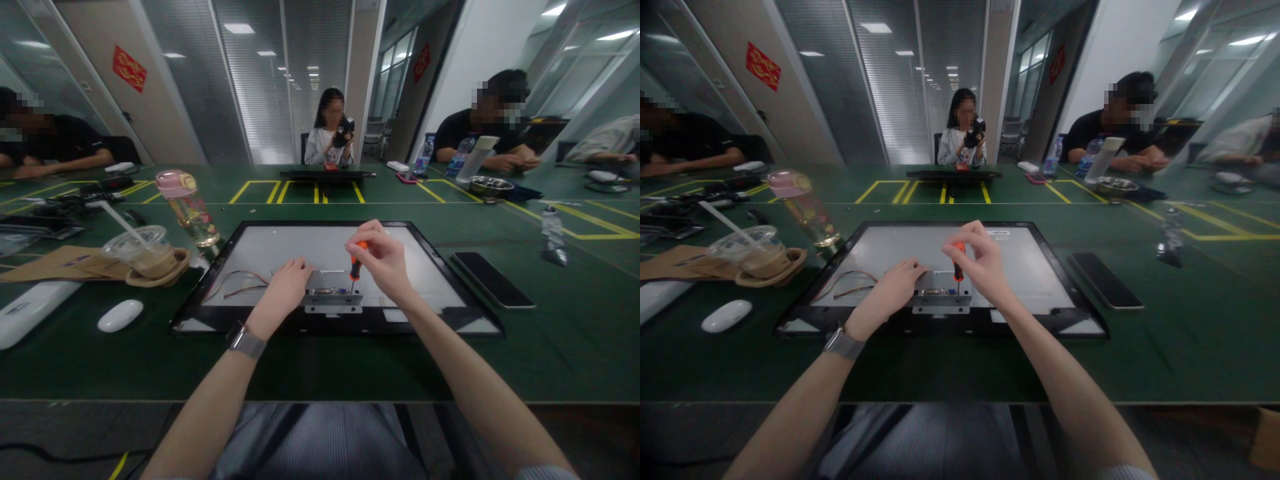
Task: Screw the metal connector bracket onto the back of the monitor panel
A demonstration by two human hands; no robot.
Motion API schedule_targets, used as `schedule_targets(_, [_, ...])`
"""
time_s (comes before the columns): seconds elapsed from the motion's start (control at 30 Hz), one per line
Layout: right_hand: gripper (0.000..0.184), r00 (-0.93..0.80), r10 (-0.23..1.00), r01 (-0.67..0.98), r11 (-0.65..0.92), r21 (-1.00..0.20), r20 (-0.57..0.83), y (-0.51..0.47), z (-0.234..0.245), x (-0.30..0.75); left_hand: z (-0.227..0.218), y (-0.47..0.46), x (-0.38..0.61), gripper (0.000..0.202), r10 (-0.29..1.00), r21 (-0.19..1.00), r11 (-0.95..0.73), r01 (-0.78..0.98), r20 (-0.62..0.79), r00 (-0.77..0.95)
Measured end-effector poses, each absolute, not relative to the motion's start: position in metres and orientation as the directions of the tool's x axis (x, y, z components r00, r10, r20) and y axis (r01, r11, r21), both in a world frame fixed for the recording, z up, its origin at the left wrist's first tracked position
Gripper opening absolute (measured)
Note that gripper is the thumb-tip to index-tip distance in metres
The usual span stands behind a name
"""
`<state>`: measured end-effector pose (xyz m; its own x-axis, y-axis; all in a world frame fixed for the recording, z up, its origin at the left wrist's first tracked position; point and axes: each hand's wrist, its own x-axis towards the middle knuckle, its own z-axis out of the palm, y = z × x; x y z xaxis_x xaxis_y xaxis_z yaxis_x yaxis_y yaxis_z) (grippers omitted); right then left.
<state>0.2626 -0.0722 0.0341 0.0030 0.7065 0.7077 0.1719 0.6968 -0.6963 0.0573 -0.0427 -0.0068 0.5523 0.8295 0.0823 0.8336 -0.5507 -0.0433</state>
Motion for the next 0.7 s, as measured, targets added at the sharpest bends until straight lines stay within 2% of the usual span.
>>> schedule_targets(0.13, [0.016,-0.049,0.786,0.035,0.618,-0.785,0.617,-0.0699,0.03,0.2626,-0.0061,-0.0427,0.0576,0.042,0.828,-0.045,-0.553,0.832,0.084,0.555])
schedule_targets(0.23, [0.02,-0.053,0.802,-0.079,0.591,-0.803,0.595,-0.0667,0.0269,0.2632,-0.0052,-0.043,0.0576,0.042,0.827,-0.052,-0.555,0.83,0.074,0.557])
schedule_targets(0.33, [0.021,-0.051,0.802,-0.087,0.59,-0.803,0.595,-0.0651,0.0261,0.2642,-0.0048,-0.0433,0.0575,0.041,0.829,-0.055,-0.551,0.833,0.077,0.553])
schedule_targets(0.53, [0.011,-0.018,0.797,-0.074,0.601,-0.796,0.603,-0.0641,0.0249,0.266,-0.0054,-0.0435,0.0574,0.039,0.827,-0.052,-0.554,0.831,0.081,0.556])
schedule_targets(0.7, [0.018,-0.054,0.835,-0.156,0.535,-0.83,0.548,-0.0637,0.0267,0.2657,-0.0045,-0.0444,0.0575,0.042,0.824,-0.037,-0.559,0.828,0.078,0.56])
